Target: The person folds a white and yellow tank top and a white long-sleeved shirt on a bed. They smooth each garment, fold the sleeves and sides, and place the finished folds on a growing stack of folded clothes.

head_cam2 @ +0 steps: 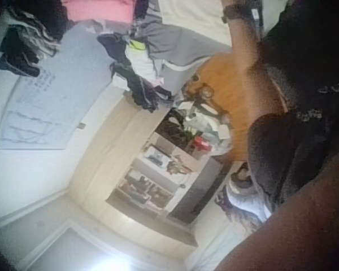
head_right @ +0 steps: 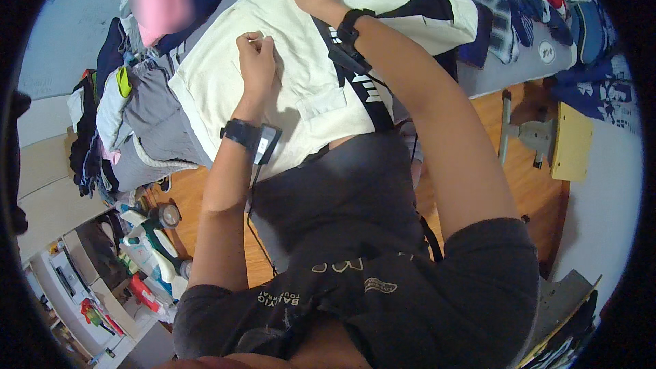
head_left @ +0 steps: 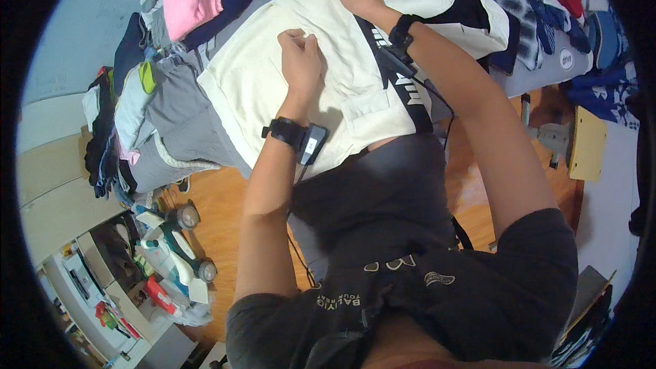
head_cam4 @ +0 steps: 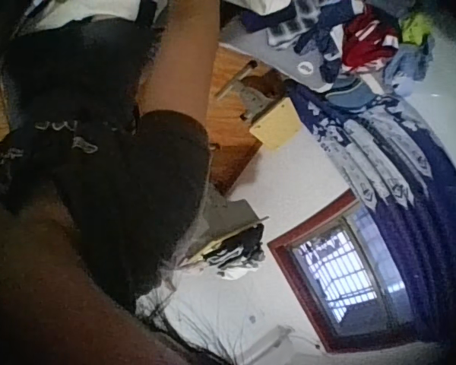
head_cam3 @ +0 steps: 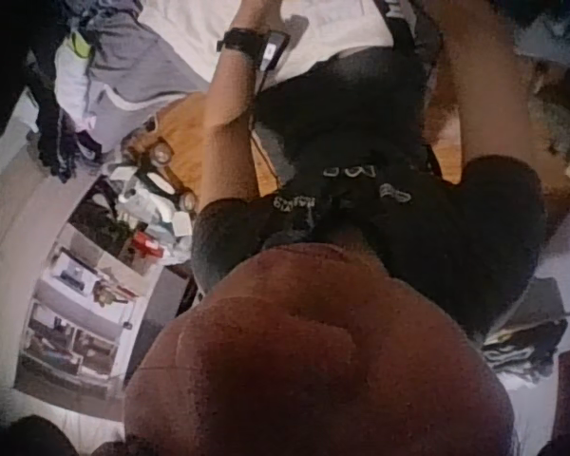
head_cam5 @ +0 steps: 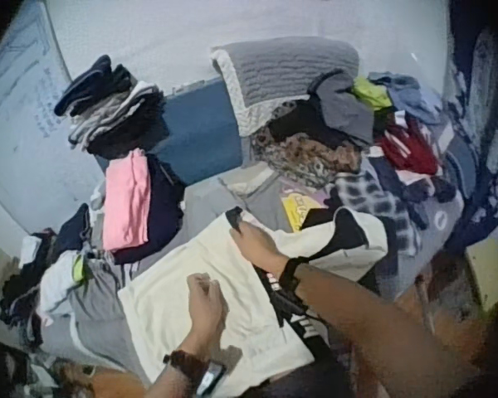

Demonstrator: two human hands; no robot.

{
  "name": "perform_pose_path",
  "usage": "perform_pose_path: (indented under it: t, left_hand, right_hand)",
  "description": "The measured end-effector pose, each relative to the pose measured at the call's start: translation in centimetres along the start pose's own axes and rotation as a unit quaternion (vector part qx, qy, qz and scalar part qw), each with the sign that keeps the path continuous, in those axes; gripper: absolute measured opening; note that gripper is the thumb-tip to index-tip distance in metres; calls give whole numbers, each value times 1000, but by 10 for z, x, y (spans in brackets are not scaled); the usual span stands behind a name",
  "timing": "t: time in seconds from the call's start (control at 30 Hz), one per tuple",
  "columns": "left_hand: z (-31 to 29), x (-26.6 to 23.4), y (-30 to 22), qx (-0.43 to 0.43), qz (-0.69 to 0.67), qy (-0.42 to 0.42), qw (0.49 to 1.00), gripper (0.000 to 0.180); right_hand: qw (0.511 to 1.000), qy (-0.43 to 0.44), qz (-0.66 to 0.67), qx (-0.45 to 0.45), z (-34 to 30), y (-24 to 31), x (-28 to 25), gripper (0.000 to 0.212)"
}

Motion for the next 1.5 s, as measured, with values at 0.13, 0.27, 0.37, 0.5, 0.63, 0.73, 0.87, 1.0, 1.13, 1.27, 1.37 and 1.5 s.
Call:
perform_pose_path:
  t: [0.13,0.27,0.37,0.5,0.63,0.73,0.87,1.0,1.13,1.27,1.37,1.5]
  left_hand:
    - [4,-4,6,-31,-42,-24,998,32]
    - [-5,-8,2,-28,6,-39,999,37]
    - [-10,-10,-10,-31,14,-14,999,45]
    - [-36,-15,-22,-21,20,61,998,57]
    - [-72,-15,-25,3,35,145,989,60]
    - [-82,-13,-28,62,64,154,984,59]
    - [-85,-6,-14,-80,-142,199,966,42]
    - [-95,-14,-14,-5,-2,173,985,31]
    - [-96,-21,-37,121,191,78,971,28]
    - [-80,-1,-64,312,120,39,942,37]
    - [-58,18,-52,383,168,103,902,48]
    - [-15,26,-24,435,337,87,831,54]
  right_hand:
    - [1000,-16,-17,6,-1,-1,-1,47]
    - [999,-25,-36,24,-5,7,-11,45]
    - [975,145,116,124,-11,2,-12,72]
    - [999,-3,11,52,-44,5,-27,48]
    - [996,45,46,56,-112,3,-39,64]
    - [998,53,-12,24,-158,19,-43,68]
    - [993,56,-9,106,-167,26,-52,68]
    - [980,93,-43,169,-171,26,-61,69]
    - [990,-5,-132,-38,-183,46,-71,43]
    - [967,55,-130,-211,-182,61,-44,25]
    - [956,7,-168,-242,-186,54,-34,56]
    - [941,64,-222,-248,-188,38,-26,73]
Point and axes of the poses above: each hand's wrist, its own z-axis towards the middle knuckle, its own x-axis out of the palm, y = z × x, the point moved 4 cm from there along z, towards the middle knuckle, and after that the axes turned 7 degrees about z, right-handed, at the moved point
